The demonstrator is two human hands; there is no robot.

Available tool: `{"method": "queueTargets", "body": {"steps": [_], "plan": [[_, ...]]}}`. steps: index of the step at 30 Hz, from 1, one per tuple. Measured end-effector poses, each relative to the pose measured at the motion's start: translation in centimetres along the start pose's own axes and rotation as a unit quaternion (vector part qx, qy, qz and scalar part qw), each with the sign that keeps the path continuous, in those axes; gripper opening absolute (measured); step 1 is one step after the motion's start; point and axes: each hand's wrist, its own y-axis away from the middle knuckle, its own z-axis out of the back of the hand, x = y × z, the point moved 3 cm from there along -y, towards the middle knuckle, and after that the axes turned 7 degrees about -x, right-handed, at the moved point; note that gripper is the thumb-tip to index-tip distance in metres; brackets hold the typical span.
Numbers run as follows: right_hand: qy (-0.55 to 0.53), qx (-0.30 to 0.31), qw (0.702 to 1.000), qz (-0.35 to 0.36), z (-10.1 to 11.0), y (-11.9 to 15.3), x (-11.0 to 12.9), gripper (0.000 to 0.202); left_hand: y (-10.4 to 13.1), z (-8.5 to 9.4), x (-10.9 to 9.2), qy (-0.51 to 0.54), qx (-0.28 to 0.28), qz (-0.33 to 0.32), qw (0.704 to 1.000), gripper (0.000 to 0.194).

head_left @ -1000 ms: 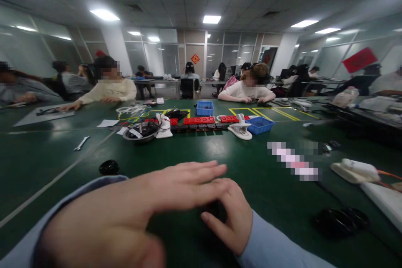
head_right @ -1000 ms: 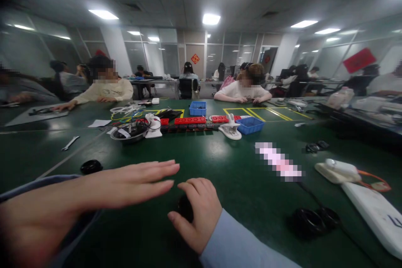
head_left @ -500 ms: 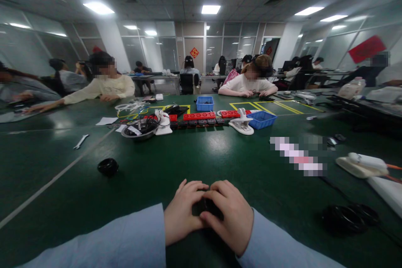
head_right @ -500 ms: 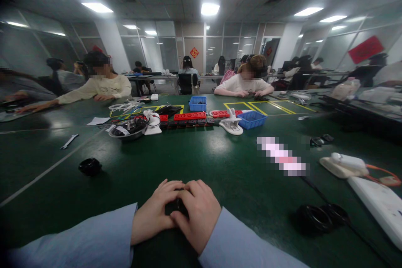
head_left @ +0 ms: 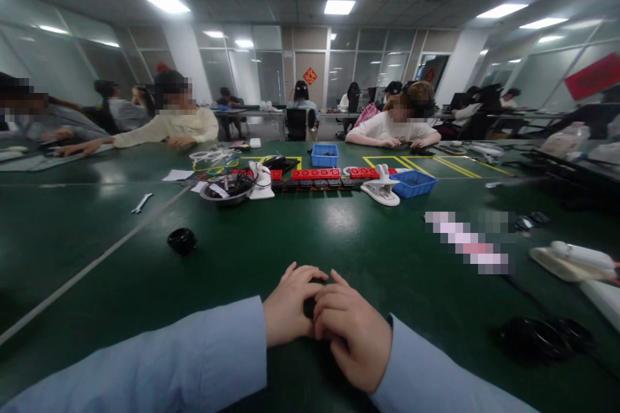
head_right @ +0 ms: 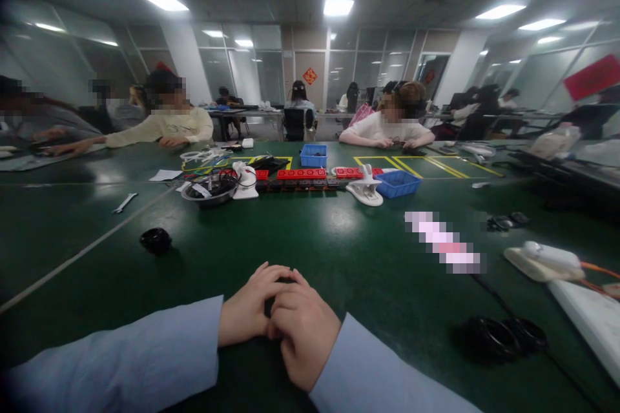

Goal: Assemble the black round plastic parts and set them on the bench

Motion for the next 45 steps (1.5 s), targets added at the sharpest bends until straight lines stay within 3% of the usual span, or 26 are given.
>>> {"method": "queueTargets", "body": {"steps": [3, 5, 10, 16, 23, 33, 39, 45], "plan": [[0.016, 0.006, 1.000, 0.019, 0.4, 0.0, 0.7, 0.027, 0.1, 0.1, 0.1, -0.003, -0.011, -0.003, 1.000, 0.044], [0.031, -0.024, 0.999, 0.022, 1.1, -0.1, 1.1, 0.029, 0.2, 0.1, 0.1, 0.001, -0.013, -0.007, 1.000, 0.046], [0.114, -0.101, 0.986, -0.066, 2.4, -0.6, 0.7, 0.022, 0.2, 0.3, 0.0, -0.006, 0.003, -0.016, 1.000, 0.055], [0.187, -0.028, 0.973, -0.130, 0.9, -0.4, -0.6, 0.018, 0.2, 0.1, 0.0, -0.021, 0.010, -0.002, 1.000, 0.042], [0.171, -0.003, 0.972, -0.163, 0.6, -0.2, -0.6, 0.016, 0.2, 0.2, -0.2, -0.026, 0.021, 0.007, 0.999, 0.040], [0.108, 0.015, 0.990, -0.094, 0.4, -0.2, -0.2, 0.028, 0.2, 0.0, 0.0, -0.032, 0.021, -0.002, 0.999, 0.046], [0.014, -0.034, 0.998, -0.060, 0.1, 0.0, -0.5, 0.039, 0.1, 0.4, -0.6, -0.032, 0.034, 0.000, 0.999, 0.039], [-0.032, -0.053, 0.997, -0.036, -0.4, 0.1, -0.6, 0.028, 0.0, 0.4, -0.5, -0.032, 0.022, -0.004, 0.999, 0.038]]}}
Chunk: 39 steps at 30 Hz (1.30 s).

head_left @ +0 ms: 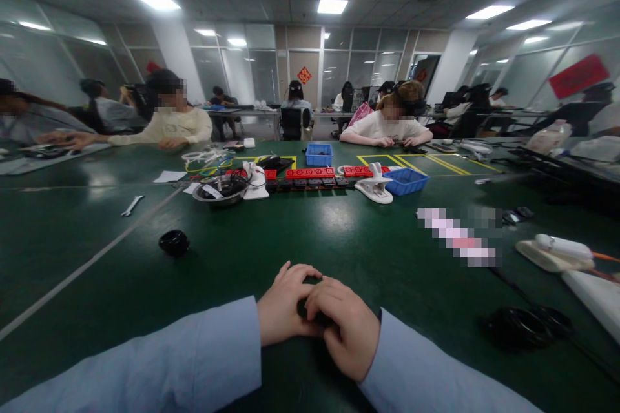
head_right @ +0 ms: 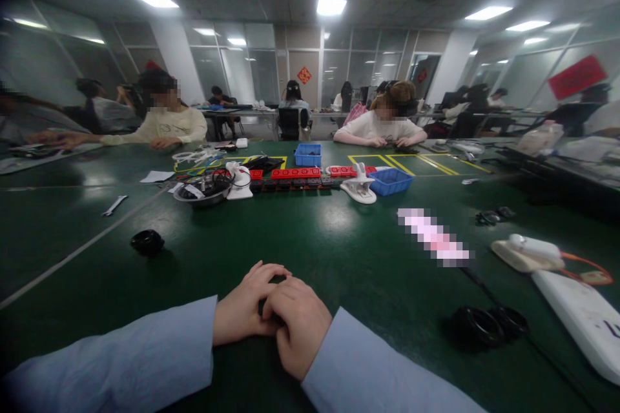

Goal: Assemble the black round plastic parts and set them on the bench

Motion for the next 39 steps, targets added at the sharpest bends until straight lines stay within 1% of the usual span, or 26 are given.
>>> {"method": "queueTargets", "body": {"steps": [4, 8, 10, 12, 14, 16, 19, 21, 24, 26, 28, 32, 36, 39], "plan": [[0.022, 0.010, 1.000, 0.017, 0.0, 0.0, 0.3, 0.021, 0.1, -0.3, 0.3, 0.001, -0.003, -0.003, 1.000, 0.045], [0.045, 0.028, 0.998, 0.029, 0.8, -0.1, 0.8, 0.026, 0.1, -0.4, 0.4, -0.004, -0.006, -0.008, 1.000, 0.049], [0.057, 0.012, 0.998, 0.030, 1.5, -0.2, 1.0, 0.033, 0.1, -0.4, 0.4, -0.002, -0.002, -0.010, 1.000, 0.048], [0.084, -0.021, 0.996, 0.013, 2.1, -0.4, 1.1, 0.036, 0.1, -0.3, 0.4, 0.005, 0.004, -0.011, 1.000, 0.052], [0.120, -0.053, 0.991, -0.014, 2.7, -0.6, 0.9, 0.031, 0.1, -0.2, 0.3, 0.011, 0.006, -0.010, 1.000, 0.056], [0.154, -0.073, 0.985, -0.033, 3.0, -0.8, 0.8, 0.024, 0.1, -0.1, 0.3, 0.012, 0.008, -0.006, 1.000, 0.054], [0.180, -0.082, 0.980, -0.025, 3.1, -1.0, 0.9, 0.023, 0.2, -0.1, 0.2, 0.009, 0.009, 0.001, 1.000, 0.054], [0.188, -0.066, 0.980, -0.022, 2.8, -0.9, 1.1, 0.026, 0.1, -0.1, 0.2, 0.005, 0.011, 0.002, 1.000, 0.050], [0.227, -0.011, 0.972, -0.064, 1.8, -0.4, 0.9, 0.021, 0.1, -0.1, 0.0, -0.008, 0.018, 0.001, 1.000, 0.040], [0.256, 0.012, 0.962, -0.096, 1.2, -0.2, 0.7, 0.015, 0.1, -0.1, 0.0, -0.019, 0.019, 0.001, 1.000, 0.040], [0.267, 0.019, 0.958, -0.107, 0.8, -0.1, 0.6, 0.016, 0.1, -0.2, 0.0, -0.026, 0.022, 0.001, 0.999, 0.043], [0.243, 0.039, 0.964, -0.103, 0.9, -0.1, 0.6, 0.019, 0.1, -0.2, 0.1, -0.032, 0.023, 0.000, 0.999, 0.044], [0.199, 0.068, 0.973, -0.099, 1.4, -0.2, 0.6, 0.019, 0.2, -0.2, 0.2, -0.032, 0.027, -0.004, 0.999, 0.049], [0.150, 0.070, 0.983, -0.085, 1.5, -0.1, 0.4, 0.025, 0.1, -0.2, 0.2, -0.033, 0.031, -0.003, 0.999, 0.048]]}}
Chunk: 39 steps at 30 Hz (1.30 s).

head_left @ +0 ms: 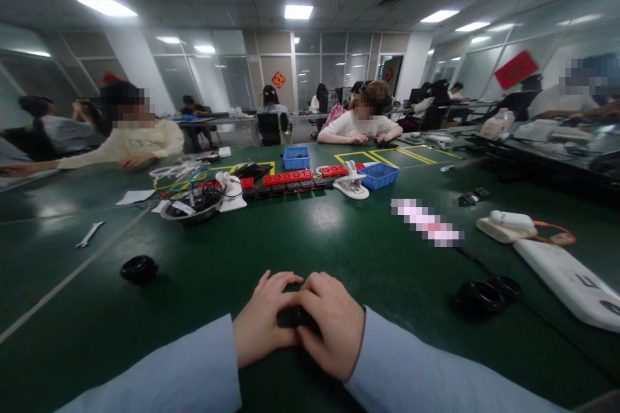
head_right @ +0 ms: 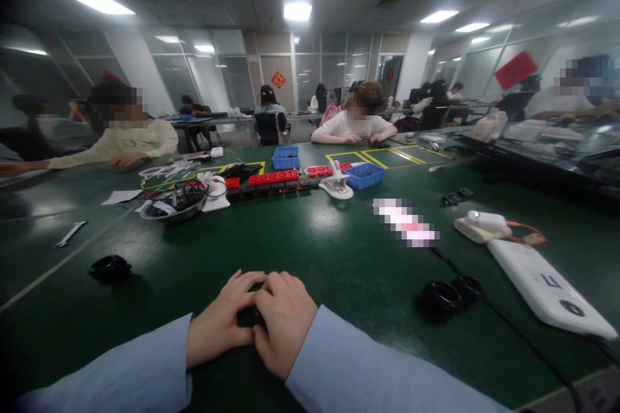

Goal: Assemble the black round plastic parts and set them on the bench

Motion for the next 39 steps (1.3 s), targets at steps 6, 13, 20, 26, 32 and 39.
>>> {"method": "queueTargets", "body": {"steps": [6, 13, 20, 26, 32, 39], "plan": [[-0.101, -0.053, 0.991, 0.066, -1.0, 0.3, -0.3, 0.028, 0.0, 0.0, 0.0, -0.005, -0.011, -0.013, 1.000, 0.040], [-0.098, -0.136, 0.977, 0.131, -2.6, 0.6, 0.0, 0.014, 0.1, -0.1, -0.2, -0.013, -0.008, -0.011, 1.000, 0.042], [0.059, -0.151, 0.969, 0.189, -2.7, 1.0, 0.7, 0.019, 0.1, -0.2, -0.1, -0.007, -0.007, -0.008, 1.000, 0.043], [-0.030, -0.170, 0.969, 0.178, 0.3, 1.1, 1.8, 0.023, 0.2, -0.2, -0.1, -0.010, -0.004, -0.024, 1.000, 0.038], [0.030, -0.177, 0.983, 0.042, 1.3, 0.5, 1.0, 0.036, 0.3, 0.2, -0.4, 0.004, -0.013, -0.018, 1.000, 0.045], [0.078, -0.065, 0.995, -0.003, -0.1, -0.1, -0.1, 0.022, 0.2, 0.0, -0.3, 0.004, -0.009, -0.019, 1.000, 0.042]]}}
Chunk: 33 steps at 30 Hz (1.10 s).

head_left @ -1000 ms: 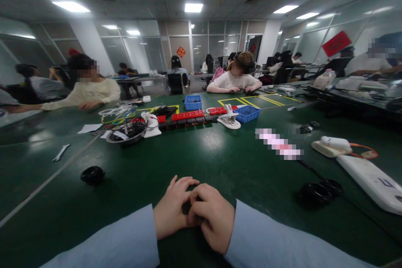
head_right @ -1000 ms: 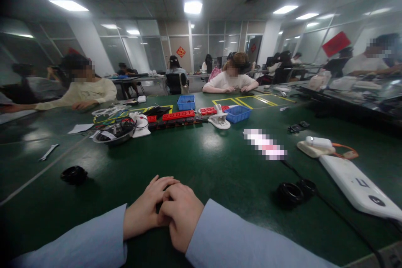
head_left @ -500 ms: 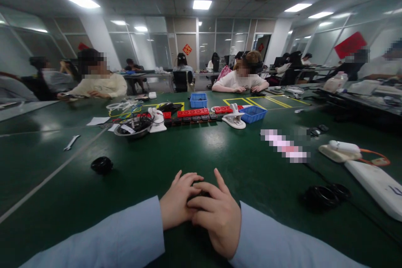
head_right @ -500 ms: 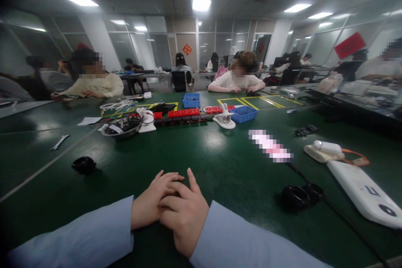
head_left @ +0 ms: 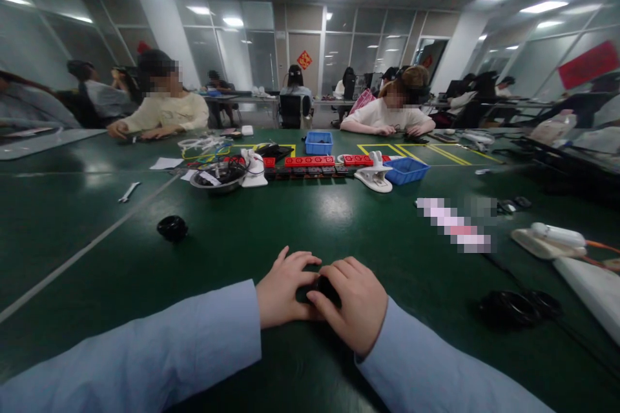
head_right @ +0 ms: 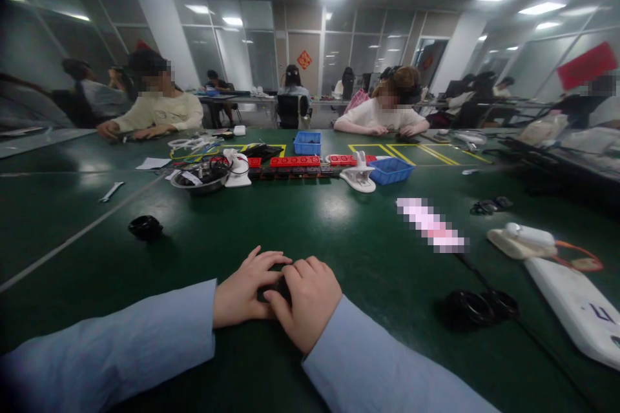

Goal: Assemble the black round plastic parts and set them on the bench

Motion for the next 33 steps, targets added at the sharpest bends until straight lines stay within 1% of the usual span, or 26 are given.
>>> {"method": "queueTargets", "body": {"steps": [2, 5, 13, 16, 19, 21, 24, 26, 30, 33], "plan": [[-0.009, 0.015, 1.000, 0.007, -0.2, 0.0, 0.0, 0.017, 0.0, -0.1, 0.1, -0.001, -0.002, -0.001, 1.000, 0.041], [-0.029, 0.018, 0.999, 0.024, -0.2, 0.1, 0.2, 0.016, 0.1, -0.2, 0.1, -0.001, -0.001, -0.003, 1.000, 0.040], [-0.098, 0.019, 0.992, 0.072, -0.1, 0.3, 1.0, 0.027, 0.0, -0.3, 0.2, -0.007, 0.006, -0.001, 1.000, 0.043], [-0.124, 0.011, 0.989, 0.078, -0.4, 0.6, 1.2, 0.028, -0.1, -0.3, 0.2, -0.006, 0.005, 0.000, 1.000, 0.043], [-0.133, 0.012, 0.988, 0.076, -0.7, 1.0, 1.2, 0.027, 0.0, -0.2, 0.2, -0.008, 0.002, -0.002, 1.000, 0.048], [-0.142, 0.004, 0.987, 0.082, -0.8, 1.2, 1.2, 0.026, 0.0, -0.2, 0.1, -0.009, 0.003, 0.000, 1.000, 0.049], [-0.157, -0.024, 0.982, 0.102, -0.9, 1.4, 1.2, 0.025, 0.0, -0.2, 0.1, -0.012, 0.008, 0.004, 1.000, 0.046], [-0.164, -0.036, 0.981, 0.098, -1.0, 1.5, 1.3, 0.025, 0.0, -0.1, 0.0, -0.012, 0.011, 0.004, 1.000, 0.044], [-0.168, -0.060, 0.981, 0.082, -1.2, 1.4, 1.5, 0.024, 0.0, 0.1, -0.2, -0.007, 0.005, 0.002, 1.000, 0.048], [-0.165, -0.056, 0.980, 0.095, -0.6, 1.3, 1.8, 0.028, 0.1, 0.2, -0.3, -0.003, 0.007, 0.008, 1.000, 0.048]]}}
